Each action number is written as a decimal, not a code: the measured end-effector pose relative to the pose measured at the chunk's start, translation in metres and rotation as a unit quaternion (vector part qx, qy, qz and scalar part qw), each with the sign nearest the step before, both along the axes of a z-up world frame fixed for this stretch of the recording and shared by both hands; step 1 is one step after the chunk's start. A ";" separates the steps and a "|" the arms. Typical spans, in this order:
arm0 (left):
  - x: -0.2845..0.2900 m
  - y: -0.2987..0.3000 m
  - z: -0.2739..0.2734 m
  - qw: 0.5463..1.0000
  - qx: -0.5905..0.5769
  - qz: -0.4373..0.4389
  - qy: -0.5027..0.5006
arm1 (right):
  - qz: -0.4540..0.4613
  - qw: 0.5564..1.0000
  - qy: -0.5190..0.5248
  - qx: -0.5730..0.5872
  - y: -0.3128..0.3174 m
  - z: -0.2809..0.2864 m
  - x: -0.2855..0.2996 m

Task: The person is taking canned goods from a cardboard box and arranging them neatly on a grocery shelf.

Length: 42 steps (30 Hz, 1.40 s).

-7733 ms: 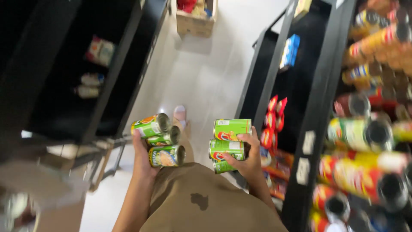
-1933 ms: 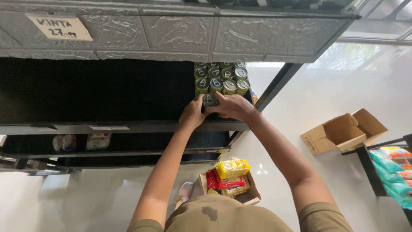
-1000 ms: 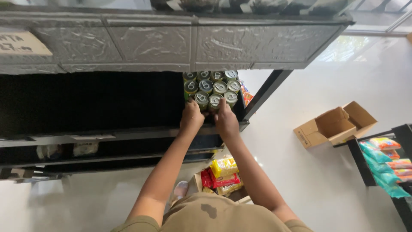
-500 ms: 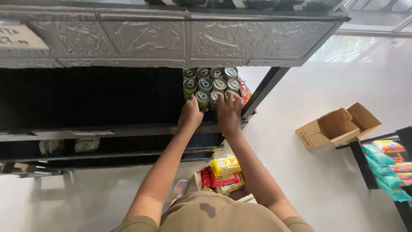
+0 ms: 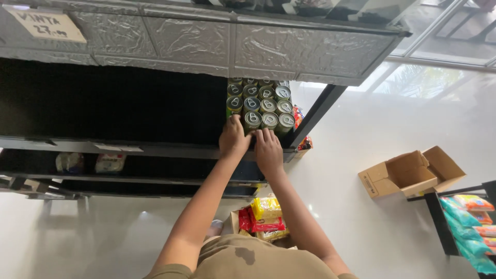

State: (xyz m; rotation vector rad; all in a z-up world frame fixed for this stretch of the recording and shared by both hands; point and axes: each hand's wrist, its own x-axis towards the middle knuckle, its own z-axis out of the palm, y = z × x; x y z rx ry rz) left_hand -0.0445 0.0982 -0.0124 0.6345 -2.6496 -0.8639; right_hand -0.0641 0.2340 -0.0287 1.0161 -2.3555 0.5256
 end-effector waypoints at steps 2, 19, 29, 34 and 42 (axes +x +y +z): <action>0.034 0.004 -0.015 0.991 -0.072 -0.011 0.115 | 0.010 1.000 -0.022 -0.010 0.013 -0.011 0.009; 0.255 0.015 -0.147 0.994 -0.076 -0.045 0.060 | 0.144 0.962 -0.228 -0.051 0.060 -0.115 0.150; 0.472 -0.133 -0.266 0.921 0.123 -0.062 -0.365 | 0.308 0.820 -0.454 0.163 -0.072 -0.199 0.299; 0.560 -0.237 -0.254 0.921 0.120 -0.011 -0.372 | 0.386 0.752 -0.522 0.117 -0.209 -0.201 0.361; 0.682 -0.359 -0.178 0.957 0.177 0.205 -0.102 | 0.425 0.671 -0.595 0.123 -0.419 -0.144 0.444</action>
